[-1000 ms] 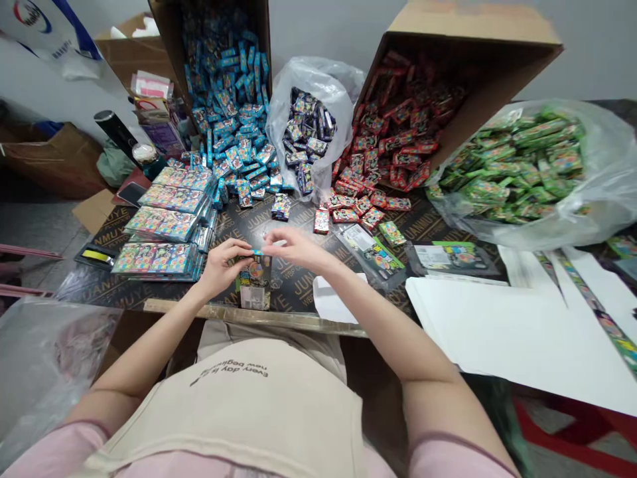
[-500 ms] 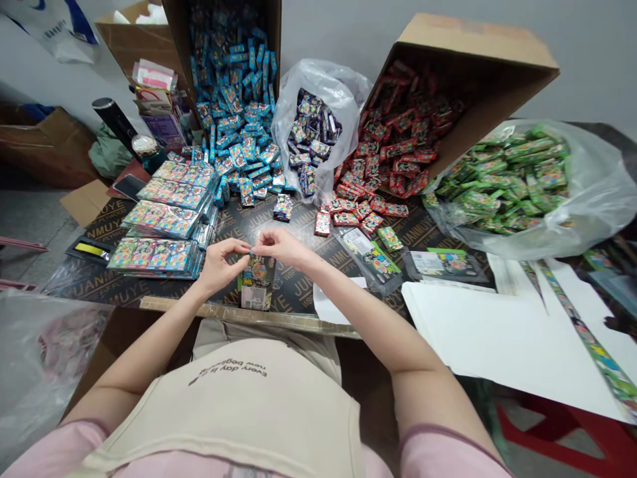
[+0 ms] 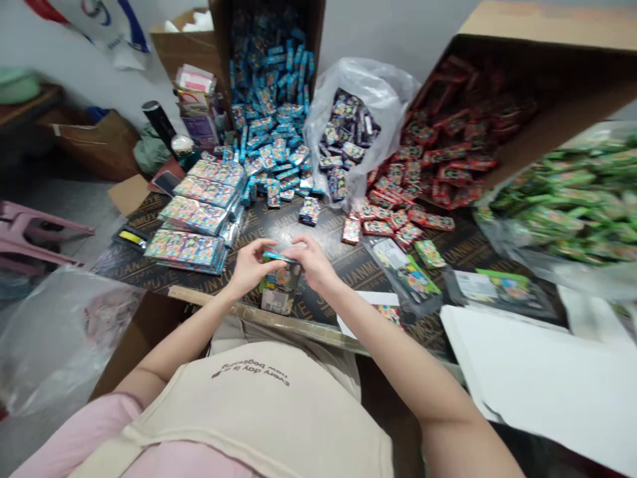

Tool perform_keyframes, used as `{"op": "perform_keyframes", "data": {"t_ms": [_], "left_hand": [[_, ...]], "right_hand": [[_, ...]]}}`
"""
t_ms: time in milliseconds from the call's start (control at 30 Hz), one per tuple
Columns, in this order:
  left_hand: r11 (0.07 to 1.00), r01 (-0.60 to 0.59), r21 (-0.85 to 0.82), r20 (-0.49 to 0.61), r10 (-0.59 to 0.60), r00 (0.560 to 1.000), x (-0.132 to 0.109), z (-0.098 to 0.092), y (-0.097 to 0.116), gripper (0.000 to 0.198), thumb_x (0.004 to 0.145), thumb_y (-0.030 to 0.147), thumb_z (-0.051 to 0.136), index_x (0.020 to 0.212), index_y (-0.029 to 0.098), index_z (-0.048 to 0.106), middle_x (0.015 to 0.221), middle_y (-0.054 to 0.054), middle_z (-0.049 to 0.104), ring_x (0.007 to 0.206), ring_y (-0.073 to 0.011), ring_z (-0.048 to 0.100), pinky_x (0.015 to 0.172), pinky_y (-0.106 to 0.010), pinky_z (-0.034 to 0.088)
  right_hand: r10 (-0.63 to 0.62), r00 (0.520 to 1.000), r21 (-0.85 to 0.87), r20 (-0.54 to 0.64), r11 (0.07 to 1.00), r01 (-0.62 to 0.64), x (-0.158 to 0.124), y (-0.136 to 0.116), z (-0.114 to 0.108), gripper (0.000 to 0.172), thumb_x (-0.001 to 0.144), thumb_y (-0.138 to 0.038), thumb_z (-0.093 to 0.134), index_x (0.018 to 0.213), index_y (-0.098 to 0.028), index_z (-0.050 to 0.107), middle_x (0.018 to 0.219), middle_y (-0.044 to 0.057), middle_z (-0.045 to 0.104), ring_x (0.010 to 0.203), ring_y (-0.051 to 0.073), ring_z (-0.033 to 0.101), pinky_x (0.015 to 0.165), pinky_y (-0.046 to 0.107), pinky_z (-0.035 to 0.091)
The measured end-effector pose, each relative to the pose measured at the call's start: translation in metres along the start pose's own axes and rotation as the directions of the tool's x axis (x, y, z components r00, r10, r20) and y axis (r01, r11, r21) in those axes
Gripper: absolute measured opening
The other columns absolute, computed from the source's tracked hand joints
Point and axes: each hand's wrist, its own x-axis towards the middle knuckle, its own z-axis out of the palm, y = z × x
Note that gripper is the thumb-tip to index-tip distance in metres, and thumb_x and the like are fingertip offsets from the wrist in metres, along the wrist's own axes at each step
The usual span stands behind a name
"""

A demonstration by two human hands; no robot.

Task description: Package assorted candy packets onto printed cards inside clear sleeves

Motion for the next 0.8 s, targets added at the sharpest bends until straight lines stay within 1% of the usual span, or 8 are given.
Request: {"op": "perform_keyframes", "data": {"t_ms": [100,167,267,333,500,600,667,800], "left_hand": [[0.999,-0.001,-0.048,0.052,0.004,0.999,-0.019,-0.02,0.021,0.017,0.07,0.026,0.078,0.077,0.013,0.071,0.066,-0.003,0.07,0.058,-0.0138,0.063,0.055,-0.024,0.05],[0.975,-0.207,0.079,-0.023,0.209,0.978,-0.041,-0.047,0.046,0.016,0.074,0.025,0.077,0.084,0.015,0.073,0.075,-0.004,0.073,0.064,-0.014,0.066,0.061,-0.024,0.053],[0.714,-0.563,0.416,-0.033,0.631,0.775,-0.067,-0.098,0.071,0.034,0.076,0.014,0.074,0.109,0.022,0.07,0.093,-0.004,0.075,0.085,-0.0175,0.069,0.078,-0.03,0.057],[0.523,-0.574,0.631,0.019,0.729,0.685,-0.071,-0.125,0.062,0.044,0.078,0.008,0.068,0.118,0.024,0.066,0.098,-0.004,0.075,0.098,-0.0202,0.068,0.087,-0.035,0.056],[0.404,-0.308,0.861,0.07,0.506,0.86,-0.047,-0.144,-0.033,0.027,0.089,0.017,0.057,0.114,0.018,0.067,0.108,-0.008,0.073,0.105,-0.0225,0.065,0.095,-0.04,0.052],[0.405,-0.285,0.869,0.068,0.473,0.878,-0.039,-0.144,-0.073,0.03,0.089,0.027,0.059,0.115,0.014,0.065,0.115,-0.01,0.071,0.113,-0.0268,0.061,0.099,-0.048,0.049],[0.425,-0.269,0.864,0.043,0.469,0.882,-0.042,-0.141,-0.077,0.032,0.088,0.03,0.061,0.115,0.015,0.065,0.114,-0.008,0.071,0.114,-0.0271,0.061,0.097,-0.05,0.05],[0.494,-0.278,0.824,-0.036,0.536,0.844,-0.054,-0.132,-0.05,0.039,0.082,0.026,0.067,0.12,0.016,0.064,0.122,-0.011,0.068,0.117,-0.0307,0.06,0.104,-0.056,0.043]], "right_hand": [[0.059,0.998,0.076,0.032,0.995,-0.061,-0.002,0.0,-0.006,0.049,0.058,-0.028,0.074,0.101,-0.026,0.049,0.071,-0.003,0.071,0.064,0.017,0.066,0.058,0.026,0.049],[-0.034,0.999,0.113,0.023,0.993,0.031,-0.001,-0.001,-0.019,0.051,0.067,-0.04,0.073,0.11,-0.029,0.048,0.083,-0.001,0.073,0.081,0.017,0.069,0.071,0.029,0.052],[-0.215,0.971,0.045,-0.109,0.974,0.221,-0.001,0.002,-0.042,0.045,0.074,-0.052,0.069,0.112,-0.033,0.052,0.1,-0.001,0.07,0.091,0.015,0.067,0.079,0.028,0.052],[-0.256,0.953,-0.052,-0.163,0.967,0.251,-0.002,0.008,-0.055,0.043,0.073,-0.052,0.07,0.109,-0.032,0.057,0.106,0.001,0.068,0.091,0.015,0.066,0.079,0.029,0.052],[-0.225,0.971,-0.212,-0.082,0.956,0.203,-0.011,0.029,-0.066,0.043,0.068,-0.055,0.074,0.098,-0.026,0.065,0.105,0.005,0.067,0.093,0.02,0.064,0.079,0.034,0.051],[-0.229,0.972,-0.262,-0.06,0.943,0.206,-0.024,0.032,-0.074,0.042,0.067,-0.056,0.075,0.094,-0.024,0.068,0.1,0.006,0.067,0.09,0.021,0.063,0.079,0.036,0.051],[-0.254,0.962,-0.292,-0.098,0.932,0.216,-0.037,0.029,-0.088,0.041,0.069,-0.054,0.074,0.095,-0.023,0.068,0.098,0.006,0.067,0.09,0.021,0.062,0.081,0.036,0.05],[-0.382,0.885,-0.382,-0.268,0.885,0.266,-0.067,0.021,-0.138,0.036,0.075,-0.049,0.068,0.1,-0.023,0.067,0.101,0.004,0.067,0.095,0.02,0.06,0.086,0.035,0.049]]}}
